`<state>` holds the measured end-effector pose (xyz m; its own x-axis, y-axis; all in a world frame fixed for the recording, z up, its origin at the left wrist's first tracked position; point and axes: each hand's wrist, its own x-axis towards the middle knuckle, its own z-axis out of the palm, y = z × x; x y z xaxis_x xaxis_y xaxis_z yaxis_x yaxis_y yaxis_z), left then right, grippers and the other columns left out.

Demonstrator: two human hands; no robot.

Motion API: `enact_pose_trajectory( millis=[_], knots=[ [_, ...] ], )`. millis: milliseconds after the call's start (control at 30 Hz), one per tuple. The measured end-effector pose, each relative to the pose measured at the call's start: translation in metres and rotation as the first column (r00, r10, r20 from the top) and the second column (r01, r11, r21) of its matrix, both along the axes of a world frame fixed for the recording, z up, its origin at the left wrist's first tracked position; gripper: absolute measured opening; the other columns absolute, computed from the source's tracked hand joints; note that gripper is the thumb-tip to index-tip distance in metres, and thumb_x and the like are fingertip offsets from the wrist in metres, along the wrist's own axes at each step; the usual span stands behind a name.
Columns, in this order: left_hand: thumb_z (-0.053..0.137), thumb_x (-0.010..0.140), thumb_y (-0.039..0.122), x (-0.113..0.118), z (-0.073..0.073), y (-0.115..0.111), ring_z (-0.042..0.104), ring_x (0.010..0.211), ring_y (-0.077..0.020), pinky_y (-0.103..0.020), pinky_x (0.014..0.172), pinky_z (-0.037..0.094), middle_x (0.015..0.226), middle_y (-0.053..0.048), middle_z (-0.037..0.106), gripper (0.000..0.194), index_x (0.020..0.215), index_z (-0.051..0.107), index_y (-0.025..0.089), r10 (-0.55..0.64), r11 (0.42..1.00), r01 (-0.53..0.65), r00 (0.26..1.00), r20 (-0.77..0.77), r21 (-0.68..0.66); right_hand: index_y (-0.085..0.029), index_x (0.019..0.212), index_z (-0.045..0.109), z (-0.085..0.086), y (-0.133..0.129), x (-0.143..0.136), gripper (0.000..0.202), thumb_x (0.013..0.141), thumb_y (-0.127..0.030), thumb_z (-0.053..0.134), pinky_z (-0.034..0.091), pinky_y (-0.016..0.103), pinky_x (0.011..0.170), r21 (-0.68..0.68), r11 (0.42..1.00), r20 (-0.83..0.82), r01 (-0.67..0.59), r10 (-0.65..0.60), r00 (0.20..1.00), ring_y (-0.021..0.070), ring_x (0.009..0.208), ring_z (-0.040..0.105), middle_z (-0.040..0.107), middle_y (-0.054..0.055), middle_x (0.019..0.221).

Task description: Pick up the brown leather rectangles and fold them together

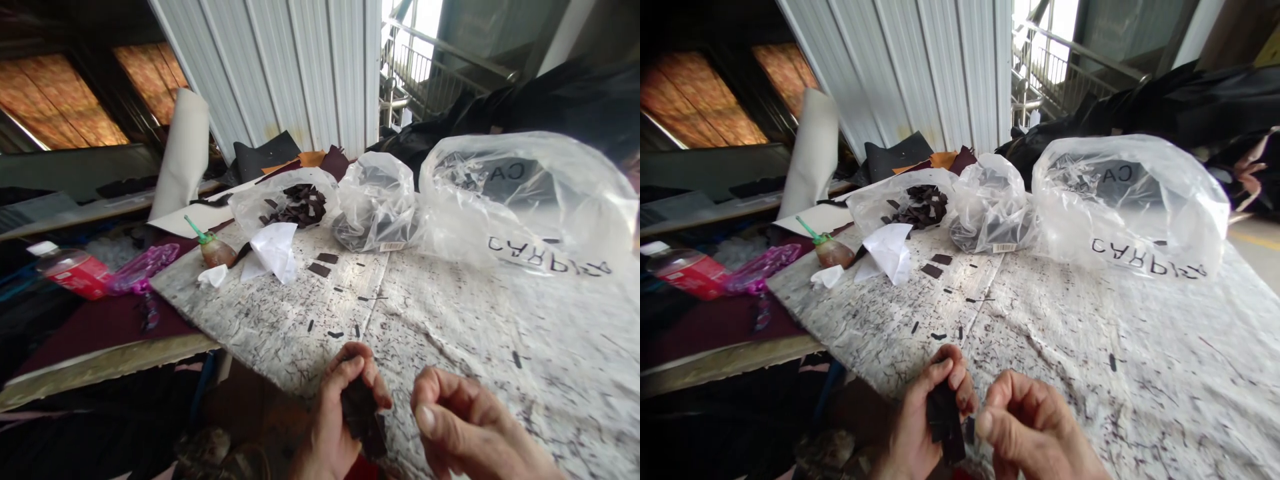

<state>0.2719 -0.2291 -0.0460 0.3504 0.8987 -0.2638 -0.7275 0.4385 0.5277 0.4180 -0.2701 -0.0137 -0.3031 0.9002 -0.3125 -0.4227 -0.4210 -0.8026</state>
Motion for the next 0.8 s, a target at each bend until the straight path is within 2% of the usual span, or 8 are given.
enact_pose_trajectory(
  millis=[133, 267, 367, 467, 600, 667, 733, 800],
  knots=[
    [0.058, 0.079, 0.02, -0.001, 0.0, 0.001, 0.052, 0.051, -0.0097, -0.023, 0.052, 0.04, 0.059, 0.004, 0.051, 0.005, 0.082, 0.059, 0.016, -0.015, 1.0, 0.015, 1.0, -0.021, 0.01, -0.016, 0.066, 0.064, -0.01, 0.005, -0.004, 0.032, 0.066, -0.044, 0.079, 0.039, 0.015, 0.046, 0.036, 0.992, -0.003, 0.122, -0.122, 0.992, 0.0049, 0.044, 0.048, 0.054, -0.003, 0.052],
    [0.06, 0.078, 0.021, -0.001, 0.0, 0.001, 0.051, 0.052, -0.0093, -0.024, 0.055, 0.042, 0.06, 0.004, 0.051, 0.005, 0.081, 0.06, 0.016, -0.016, 0.999, 0.018, 0.999, -0.049, 0.032, -0.017, 0.078, 0.071, -0.014, 0.005, -0.003, 0.023, 0.075, -0.039, 0.074, 0.045, 0.017, 0.056, 0.059, 0.993, -0.077, 0.107, -0.102, 0.992, 0.0054, 0.05, 0.054, 0.064, 0.0, 0.068],
    [0.061, 0.078, 0.022, 0.0, 0.0, 0.0, 0.051, 0.053, -0.0093, -0.024, 0.056, 0.043, 0.059, 0.004, 0.05, 0.007, 0.083, 0.061, 0.017, -0.022, 0.999, 0.024, 0.998, -0.062, 0.03, -0.018, 0.08, 0.072, -0.017, 0.007, 0.0, 0.022, 0.074, -0.039, 0.074, 0.045, 0.019, 0.054, 0.069, 0.993, -0.09, 0.097, -0.09, 0.992, 0.0052, 0.047, 0.055, 0.067, 0.001, 0.075],
    [0.063, 0.077, 0.024, 0.0, 0.0, -0.002, 0.049, 0.051, -0.0086, -0.022, 0.053, 0.043, 0.055, 0.005, 0.045, 0.01, 0.082, 0.061, 0.016, -0.025, 0.998, 0.031, 0.995, -0.101, 0.06, -0.016, 0.072, 0.071, -0.022, 0.008, 0.001, 0.023, 0.069, -0.039, 0.078, 0.041, 0.017, 0.046, 0.062, 0.991, -0.027, 0.119, -0.118, 0.993, 0.0046, 0.041, 0.052, 0.067, 0.001, 0.067],
    [0.065, 0.077, 0.03, 0.001, 0.002, -0.006, 0.04, 0.044, -0.0072, -0.021, 0.047, 0.04, 0.049, 0.007, 0.039, 0.014, 0.08, 0.062, 0.016, -0.036, 0.988, 0.071, 0.97, -0.241, 0.135, -0.015, 0.061, 0.066, -0.03, 0.007, 0.004, 0.026, 0.064, -0.036, 0.082, 0.041, 0.016, 0.043, 0.048, 0.988, -0.068, 0.144, -0.14, 0.988, 0.006, 0.039, 0.05, 0.056, -0.003, 0.046],
    [0.063, 0.08, 0.034, 0.003, 0.008, -0.009, 0.039, 0.042, -0.0071, -0.021, 0.047, 0.038, 0.047, 0.006, 0.041, 0.017, 0.08, 0.062, 0.017, -0.056, 0.971, 0.144, 0.912, -0.406, 0.189, -0.014, 0.06, 0.064, -0.032, 0.007, 0.007, 0.027, 0.063, -0.034, 0.083, 0.042, 0.016, 0.042, 0.031, 0.986, -0.112, 0.166, -0.162, 0.98, 0.0051, 0.038, 0.048, 0.053, -0.005, 0.046],
    [0.061, 0.082, 0.038, 0.007, 0.015, -0.014, 0.042, 0.043, -0.008, -0.021, 0.047, 0.036, 0.047, 0.004, 0.045, 0.022, 0.081, 0.063, 0.016, -0.036, 0.936, 0.238, 0.798, -0.602, 0.259, -0.015, 0.062, 0.062, -0.034, 0.005, 0.011, 0.028, 0.062, -0.032, 0.084, 0.041, 0.015, 0.041, -0.007, 0.984, -0.151, 0.179, -0.178, 0.972, 0.004, 0.037, 0.046, 0.052, -0.006, 0.047],
    [0.059, 0.082, 0.04, 0.011, 0.024, -0.019, 0.045, 0.045, -0.0094, -0.021, 0.047, 0.035, 0.05, 0.001, 0.049, 0.025, 0.081, 0.065, 0.016, 0.042, 0.894, 0.309, 0.665, -0.746, 0.326, -0.015, 0.062, 0.06, -0.032, 0.003, 0.015, 0.029, 0.063, -0.033, 0.083, 0.042, 0.015, 0.041, -0.031, 0.986, -0.191, 0.164, -0.167, 0.967, 0.0041, 0.037, 0.045, 0.05, -0.007, 0.046]
  ],
)
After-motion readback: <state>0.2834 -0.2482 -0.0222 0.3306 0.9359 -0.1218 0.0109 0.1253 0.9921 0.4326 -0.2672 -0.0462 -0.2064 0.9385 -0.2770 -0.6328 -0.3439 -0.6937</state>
